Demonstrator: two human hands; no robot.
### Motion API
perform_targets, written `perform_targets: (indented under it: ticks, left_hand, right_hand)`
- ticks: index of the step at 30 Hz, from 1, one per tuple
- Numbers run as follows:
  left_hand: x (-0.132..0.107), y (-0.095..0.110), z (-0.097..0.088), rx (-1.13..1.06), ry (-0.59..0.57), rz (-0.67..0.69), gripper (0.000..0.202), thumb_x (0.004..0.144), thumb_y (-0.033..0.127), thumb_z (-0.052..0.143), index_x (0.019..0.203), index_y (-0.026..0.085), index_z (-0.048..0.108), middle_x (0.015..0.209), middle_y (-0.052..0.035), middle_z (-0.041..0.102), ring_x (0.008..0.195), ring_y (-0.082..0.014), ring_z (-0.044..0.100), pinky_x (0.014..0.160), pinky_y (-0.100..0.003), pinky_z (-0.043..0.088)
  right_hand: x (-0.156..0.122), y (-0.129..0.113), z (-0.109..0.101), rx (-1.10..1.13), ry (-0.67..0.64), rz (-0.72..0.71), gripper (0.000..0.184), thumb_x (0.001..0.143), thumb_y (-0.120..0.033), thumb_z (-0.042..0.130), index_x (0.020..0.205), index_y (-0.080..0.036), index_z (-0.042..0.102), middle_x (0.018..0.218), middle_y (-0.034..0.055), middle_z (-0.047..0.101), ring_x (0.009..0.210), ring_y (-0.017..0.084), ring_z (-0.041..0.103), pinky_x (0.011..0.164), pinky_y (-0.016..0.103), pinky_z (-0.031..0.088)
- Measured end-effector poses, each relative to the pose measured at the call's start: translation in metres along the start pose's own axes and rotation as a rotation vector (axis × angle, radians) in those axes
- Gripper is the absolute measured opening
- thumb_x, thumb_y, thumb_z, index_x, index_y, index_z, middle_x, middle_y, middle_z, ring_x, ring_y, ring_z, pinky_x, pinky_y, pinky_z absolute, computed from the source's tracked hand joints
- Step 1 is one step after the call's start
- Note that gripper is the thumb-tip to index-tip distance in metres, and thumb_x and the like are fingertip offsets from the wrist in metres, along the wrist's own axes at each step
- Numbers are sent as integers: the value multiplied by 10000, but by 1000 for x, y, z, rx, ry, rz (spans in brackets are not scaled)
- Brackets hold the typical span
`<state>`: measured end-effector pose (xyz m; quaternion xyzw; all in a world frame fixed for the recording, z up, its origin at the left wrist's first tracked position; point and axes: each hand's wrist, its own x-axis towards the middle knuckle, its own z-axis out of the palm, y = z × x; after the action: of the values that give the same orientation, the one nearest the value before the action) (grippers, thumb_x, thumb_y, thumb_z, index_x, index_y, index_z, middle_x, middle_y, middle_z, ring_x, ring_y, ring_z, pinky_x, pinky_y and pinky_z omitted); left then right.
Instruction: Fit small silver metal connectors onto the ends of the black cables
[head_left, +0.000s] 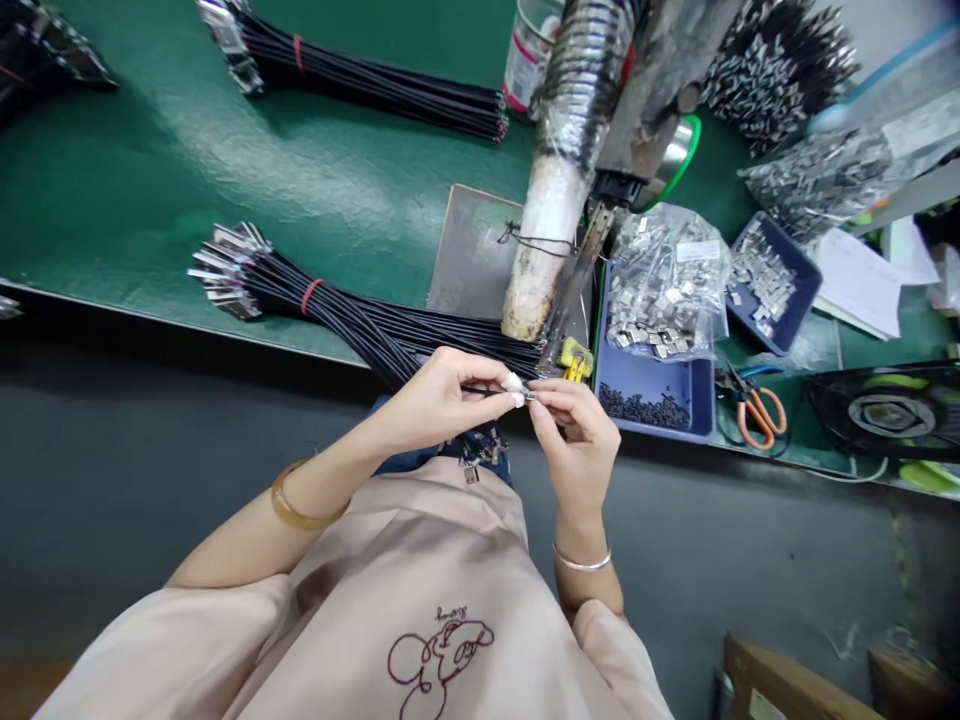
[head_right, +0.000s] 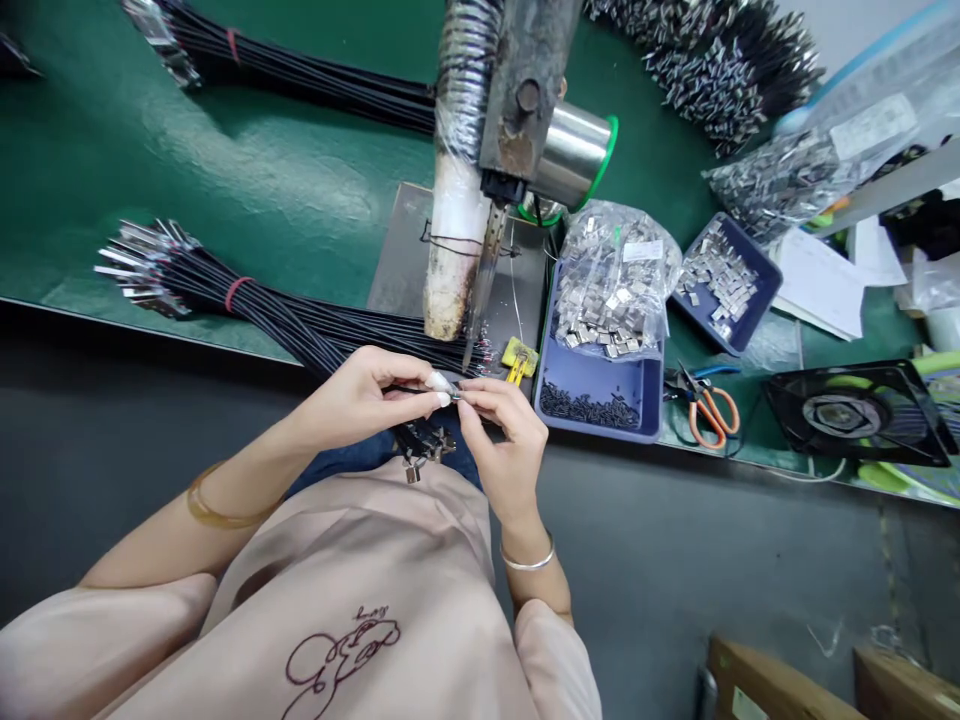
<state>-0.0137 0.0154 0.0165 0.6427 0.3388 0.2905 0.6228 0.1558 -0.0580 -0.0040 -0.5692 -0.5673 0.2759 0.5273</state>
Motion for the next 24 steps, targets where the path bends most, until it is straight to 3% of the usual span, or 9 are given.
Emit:
perform_targets:
  ticks: [8, 15, 21, 24]
  left_hand:
    - [6, 2, -11, -20, -176, 4, 262, 879, 221, 611, 644, 107, 607, 562, 7, 548, 537, -69, 447, 501, -177, 340]
    - [9, 3, -15, -29, -253, -31, 238, 876, 234, 607, 677, 106, 626, 542, 1, 562, 530, -79, 467, 512, -179, 370]
    - [7, -1, -16, 18, -300, -24, 270, 901, 271, 598, 684, 113, 629, 550, 6, 552, 524, -78, 456, 519, -189, 359]
    - [8, 2, -18, -47, -325, -44, 236, 892, 242, 602, 694, 115, 620, 551, 11, 547, 524, -75, 459, 521, -185, 357]
  right_hand:
    - [-3, 4, 1, -3, -15, -29, 96, 894, -174, 674, 922, -243, 735, 1009, 42, 740, 950, 162, 711, 794, 303, 621]
    - [-7, 6, 1, -37, -15, -85, 120, 894, -159, 667, 944, -245, 735, 1019, 41, 748, 954, 173, 716, 823, 338, 621]
    - [-6, 2, -2, -181, -11, -249, 182, 881, -92, 657, 967, -236, 728, 1031, 44, 758, 960, 171, 716, 879, 361, 605]
    - [-5, 2, -3, -164, -35, -243, 183, 886, -103, 652, 978, -241, 729, 1027, 44, 758, 955, 177, 720, 860, 365, 611]
